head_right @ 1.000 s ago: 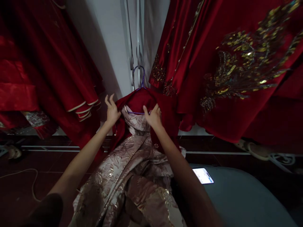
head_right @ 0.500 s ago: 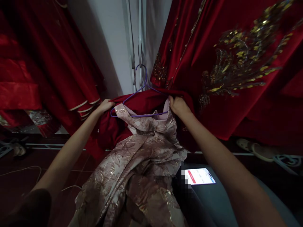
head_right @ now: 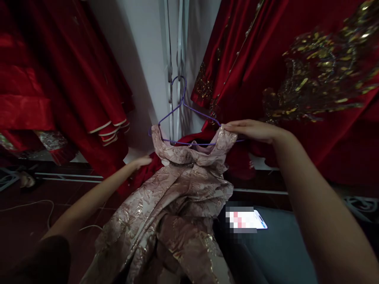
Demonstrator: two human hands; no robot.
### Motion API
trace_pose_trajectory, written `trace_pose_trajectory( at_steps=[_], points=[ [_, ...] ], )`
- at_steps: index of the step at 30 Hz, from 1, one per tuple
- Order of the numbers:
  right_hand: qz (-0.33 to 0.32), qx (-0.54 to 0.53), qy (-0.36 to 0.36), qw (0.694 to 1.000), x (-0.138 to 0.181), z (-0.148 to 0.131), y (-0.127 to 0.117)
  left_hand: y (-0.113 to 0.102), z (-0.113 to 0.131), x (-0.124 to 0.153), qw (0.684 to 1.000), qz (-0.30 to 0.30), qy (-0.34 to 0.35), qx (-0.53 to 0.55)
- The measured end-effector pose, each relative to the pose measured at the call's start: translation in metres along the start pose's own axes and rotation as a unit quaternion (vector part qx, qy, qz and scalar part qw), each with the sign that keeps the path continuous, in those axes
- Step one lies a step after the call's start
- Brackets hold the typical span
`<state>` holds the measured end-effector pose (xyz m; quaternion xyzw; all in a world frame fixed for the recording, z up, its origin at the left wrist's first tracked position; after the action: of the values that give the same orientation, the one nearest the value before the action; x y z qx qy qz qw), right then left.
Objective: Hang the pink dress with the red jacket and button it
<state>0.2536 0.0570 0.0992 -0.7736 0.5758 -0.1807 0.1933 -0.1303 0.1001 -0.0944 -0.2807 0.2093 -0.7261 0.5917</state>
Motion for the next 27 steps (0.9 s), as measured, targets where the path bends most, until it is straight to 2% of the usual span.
trace_pose_trajectory(
  at_steps=[2, 4, 5, 7, 9, 10, 12, 15, 18, 21, 24, 27],
  points=[
    [0.040, 0.027, -0.037, 0.998, -0.001, 0.002, -0.004, 0.004, -0.015, 0.002, 0.999, -0.002, -0.008, -0.039],
    [0.088, 0.051, -0.071, 0.992, -0.003, 0.003, -0.009, -0.019, -0.014, -0.001, 0.993, 0.053, 0.018, -0.102],
    [0.108, 0.056, -0.087, 0.989, -0.004, 0.002, -0.011, -0.038, -0.005, -0.002, 0.984, 0.102, 0.051, -0.137],
    [0.144, 0.076, -0.125, 0.979, -0.004, -0.001, -0.013, -0.080, 0.029, 0.000, 0.947, 0.212, 0.156, -0.182],
    [0.180, 0.137, -0.154, 0.962, -0.001, -0.007, -0.013, -0.109, 0.073, 0.007, 0.896, 0.264, 0.286, -0.211],
    [0.193, 0.177, -0.163, 0.951, 0.001, -0.010, -0.011, -0.115, 0.094, 0.010, 0.876, 0.261, 0.329, -0.238],
    [0.211, 0.256, -0.172, 0.928, 0.004, -0.015, -0.007, -0.115, 0.129, 0.011, 0.847, 0.217, 0.374, -0.310],
    [0.222, 0.353, -0.174, 0.892, 0.005, -0.019, -0.002, -0.098, 0.159, 0.008, 0.803, 0.142, 0.370, -0.445],
    [0.233, 0.432, -0.155, 0.857, 0.002, -0.018, -0.002, -0.090, 0.170, 0.005, 0.758, 0.125, 0.352, -0.535],
    [0.232, 0.476, -0.139, 0.837, -0.002, -0.013, -0.002, -0.091, 0.170, 0.009, 0.732, 0.117, 0.361, -0.566],
    [0.243, 0.517, -0.130, 0.810, -0.004, -0.010, 0.001, -0.095, 0.168, 0.016, 0.723, 0.117, 0.380, -0.565],
    [0.257, 0.555, -0.117, 0.782, -0.007, -0.009, 0.006, -0.099, 0.165, 0.021, 0.729, 0.130, 0.381, -0.554]
  ],
)
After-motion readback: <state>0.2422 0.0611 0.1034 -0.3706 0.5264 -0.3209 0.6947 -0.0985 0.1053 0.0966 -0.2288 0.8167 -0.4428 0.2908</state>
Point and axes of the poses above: each hand's wrist, its own x-axis away from the middle knuckle, its own y-axis out of the palm, z = x × y, the point moved 7 cm from there along -x, towards the middle knuckle, and after that the axes turned 10 degrees about -x, right-handed, at the moved point
